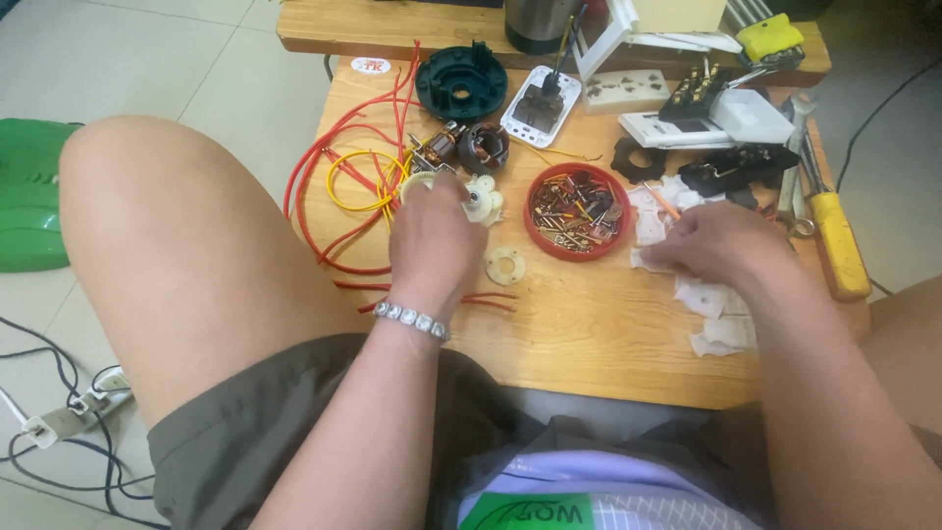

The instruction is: Inspecting and probing small electronic components inside a plastic housing using a small tool and handling fasteners.

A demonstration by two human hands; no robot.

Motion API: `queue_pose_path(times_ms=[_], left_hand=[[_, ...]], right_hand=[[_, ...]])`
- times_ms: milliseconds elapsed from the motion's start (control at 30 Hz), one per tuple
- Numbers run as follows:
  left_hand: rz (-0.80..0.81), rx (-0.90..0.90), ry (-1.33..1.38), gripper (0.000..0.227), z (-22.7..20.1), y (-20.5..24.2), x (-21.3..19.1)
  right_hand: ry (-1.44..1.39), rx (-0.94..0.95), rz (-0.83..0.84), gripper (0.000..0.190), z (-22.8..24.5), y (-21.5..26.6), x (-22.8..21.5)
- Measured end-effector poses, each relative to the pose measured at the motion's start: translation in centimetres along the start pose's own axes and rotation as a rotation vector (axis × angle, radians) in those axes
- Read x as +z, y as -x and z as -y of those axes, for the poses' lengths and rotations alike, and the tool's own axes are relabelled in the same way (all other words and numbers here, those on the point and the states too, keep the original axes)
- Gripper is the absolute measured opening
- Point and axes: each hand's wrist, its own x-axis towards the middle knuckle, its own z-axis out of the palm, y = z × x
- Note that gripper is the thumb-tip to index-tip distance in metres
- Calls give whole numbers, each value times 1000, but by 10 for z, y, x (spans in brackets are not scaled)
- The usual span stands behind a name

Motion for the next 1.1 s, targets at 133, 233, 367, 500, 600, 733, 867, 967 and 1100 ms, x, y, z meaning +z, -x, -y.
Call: queue_pose_path(times_ms=[133, 233, 367, 500, 600, 733, 867, 967, 1100], left_hand=[[-79, 15, -40, 39, 6, -13, 14], [-76, -26, -27, 44, 1, -12, 18], [-45, -10, -60, 45, 1, -14, 15], [11, 4, -36, 44, -4, -12, 7], [3, 1, -32, 45, -5, -14, 9], [-32, 22, -14, 44, -3, -13, 11], [-101, 33, 65, 30, 3, -17, 10], [-132, 59, 80, 23, 9, -20, 12], [-87, 65, 27, 40, 6, -18, 13]], right_hand=[[-12, 12, -38, 32, 15, 20, -10], [-34, 42, -5, 33, 23, 35, -15], [-98, -90, 9, 32, 28, 47, -14], [-101, -203, -11, 43, 37, 48, 0], [-19, -124, -3, 56, 42, 49, 1], [-76, -100, 15, 60, 36, 21, 20], [-108, -45, -3, 45, 37, 16, 26], [-141, -14, -18, 40, 38, 17, 25], [-176, -9, -38, 39, 38, 17, 24]])
